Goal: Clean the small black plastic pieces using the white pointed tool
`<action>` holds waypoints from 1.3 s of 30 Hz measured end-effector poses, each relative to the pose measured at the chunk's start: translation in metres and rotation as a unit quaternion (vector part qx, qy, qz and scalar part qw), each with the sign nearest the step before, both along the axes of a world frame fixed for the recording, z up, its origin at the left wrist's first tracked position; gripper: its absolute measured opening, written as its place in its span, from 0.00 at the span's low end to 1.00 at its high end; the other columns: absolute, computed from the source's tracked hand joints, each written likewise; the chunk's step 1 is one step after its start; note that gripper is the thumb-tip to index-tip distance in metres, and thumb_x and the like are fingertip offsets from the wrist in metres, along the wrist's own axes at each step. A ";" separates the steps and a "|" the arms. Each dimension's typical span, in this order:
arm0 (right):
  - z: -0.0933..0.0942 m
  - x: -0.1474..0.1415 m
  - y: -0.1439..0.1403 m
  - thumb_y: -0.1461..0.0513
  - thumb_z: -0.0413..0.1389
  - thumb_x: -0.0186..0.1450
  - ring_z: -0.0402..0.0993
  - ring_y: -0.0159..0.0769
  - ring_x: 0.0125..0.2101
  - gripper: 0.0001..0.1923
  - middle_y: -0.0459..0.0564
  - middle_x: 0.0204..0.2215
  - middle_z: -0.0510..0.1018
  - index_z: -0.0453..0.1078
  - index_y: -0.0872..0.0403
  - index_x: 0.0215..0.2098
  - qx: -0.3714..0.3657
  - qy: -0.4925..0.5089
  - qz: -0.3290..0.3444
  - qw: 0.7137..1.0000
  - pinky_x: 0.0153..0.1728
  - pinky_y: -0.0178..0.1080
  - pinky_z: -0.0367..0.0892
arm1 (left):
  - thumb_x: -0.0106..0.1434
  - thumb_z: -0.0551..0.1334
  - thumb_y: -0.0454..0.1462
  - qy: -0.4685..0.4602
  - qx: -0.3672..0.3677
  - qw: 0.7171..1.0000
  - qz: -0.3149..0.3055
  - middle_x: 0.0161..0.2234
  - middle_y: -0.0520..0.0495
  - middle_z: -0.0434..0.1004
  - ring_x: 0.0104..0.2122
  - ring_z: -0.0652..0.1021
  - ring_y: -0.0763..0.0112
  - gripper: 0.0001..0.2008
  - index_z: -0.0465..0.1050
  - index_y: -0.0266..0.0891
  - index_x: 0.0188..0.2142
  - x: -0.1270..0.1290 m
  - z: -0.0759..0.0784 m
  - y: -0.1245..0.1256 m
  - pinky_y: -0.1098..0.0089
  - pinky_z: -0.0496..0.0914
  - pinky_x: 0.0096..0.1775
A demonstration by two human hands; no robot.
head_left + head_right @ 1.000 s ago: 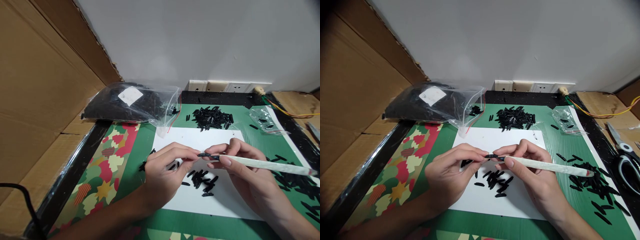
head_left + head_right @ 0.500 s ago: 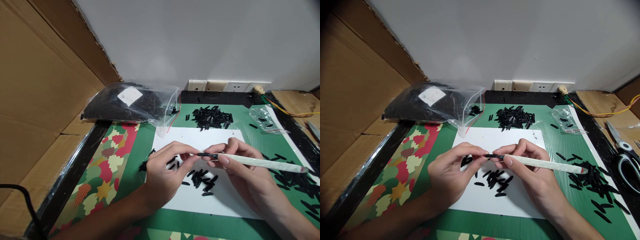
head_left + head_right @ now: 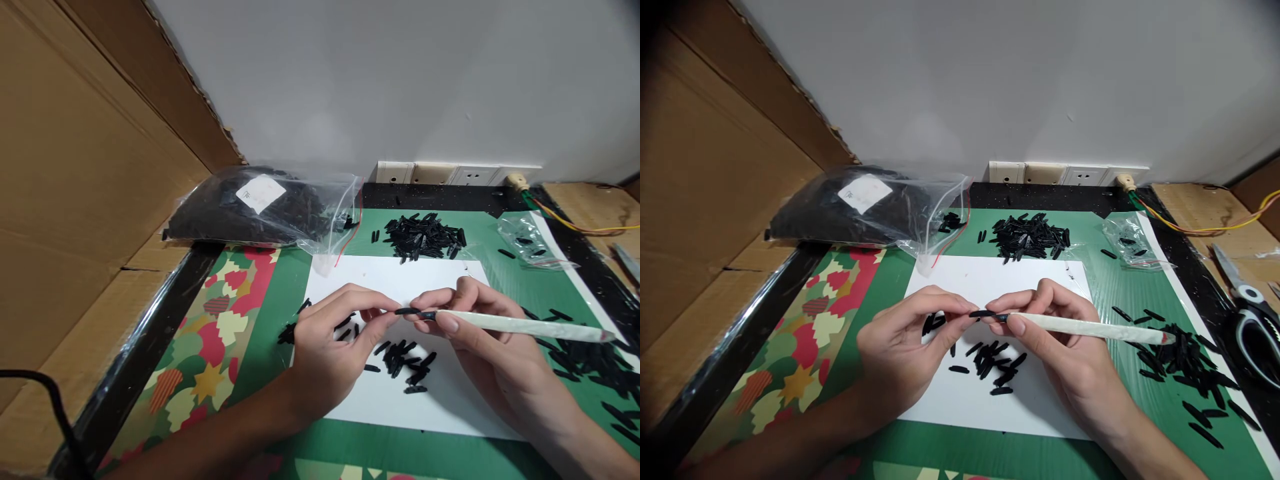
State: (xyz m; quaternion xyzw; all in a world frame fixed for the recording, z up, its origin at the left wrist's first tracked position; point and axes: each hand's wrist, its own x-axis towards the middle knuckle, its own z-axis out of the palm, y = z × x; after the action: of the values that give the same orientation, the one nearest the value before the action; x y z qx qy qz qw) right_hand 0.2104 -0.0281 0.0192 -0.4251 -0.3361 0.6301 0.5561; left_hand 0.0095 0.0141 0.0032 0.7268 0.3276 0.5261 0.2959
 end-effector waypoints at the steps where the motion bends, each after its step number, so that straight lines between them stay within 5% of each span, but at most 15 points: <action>1: 0.000 0.000 0.000 0.58 0.72 0.67 0.85 0.35 0.39 0.17 0.49 0.43 0.88 0.69 0.51 0.30 -0.003 0.005 -0.001 1.000 0.45 0.36 0.80 | 0.65 0.73 0.25 0.002 -0.002 1.000 0.000 0.35 0.49 0.86 0.33 0.84 0.71 0.12 0.82 0.40 0.44 0.000 0.000 0.000 0.70 0.79 0.37; 9: -0.011 0.005 0.002 0.61 0.70 0.70 0.87 0.37 0.40 0.11 0.50 0.44 0.88 0.74 0.51 0.33 0.040 -0.003 0.011 0.999 0.46 0.36 0.82 | 0.67 0.72 0.27 0.011 -0.002 1.000 -0.018 0.35 0.48 0.86 0.33 0.83 0.71 0.08 0.83 0.40 0.43 0.002 0.003 0.003 0.71 0.78 0.36; 19: -0.016 0.007 -0.001 0.62 0.69 0.71 0.87 0.37 0.45 0.12 0.50 0.47 0.88 0.72 0.51 0.33 0.055 -0.043 0.012 0.997 0.51 0.39 0.83 | 0.78 0.60 0.32 0.132 0.008 0.990 -0.056 0.37 0.48 0.77 0.38 0.78 0.69 0.03 0.72 0.40 0.46 -0.003 -0.007 0.001 0.70 0.73 0.41; 25: -0.012 0.004 0.000 0.60 0.70 0.70 0.88 0.42 0.44 0.14 0.52 0.44 0.89 0.72 0.51 0.30 0.083 -0.126 -0.010 0.988 0.43 0.39 0.86 | 0.79 0.56 0.34 0.173 -0.044 0.982 -0.066 0.35 0.49 0.75 0.37 0.75 0.67 0.08 0.70 0.41 0.41 -0.001 0.003 0.001 0.67 0.70 0.40; 29: -0.007 0.001 0.000 0.59 0.70 0.70 0.89 0.42 0.40 0.16 0.53 0.41 0.89 0.71 0.51 0.28 0.103 -0.181 -0.016 0.978 0.37 0.36 0.85 | 0.80 0.53 0.35 0.170 -0.071 0.980 -0.080 0.34 0.50 0.74 0.36 0.74 0.68 0.11 0.67 0.42 0.38 0.000 0.006 0.001 0.67 0.68 0.40; 39: -0.008 0.005 -0.003 0.58 0.69 0.71 0.87 0.41 0.41 0.11 0.51 0.44 0.88 0.74 0.50 0.33 0.085 -0.159 -0.004 0.984 0.42 0.39 0.84 | 0.81 0.55 0.40 0.112 -0.116 0.983 -0.085 0.29 0.52 0.72 0.31 0.72 0.70 0.16 0.69 0.41 0.35 -0.002 0.001 0.000 0.67 0.66 0.40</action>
State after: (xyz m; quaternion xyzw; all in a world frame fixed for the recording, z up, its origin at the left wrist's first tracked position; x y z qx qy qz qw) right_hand 0.2158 -0.0313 0.0111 -0.4727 -0.4708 0.5216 0.5318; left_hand 0.0071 0.0137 0.0040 0.7671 0.3544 0.3730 0.3831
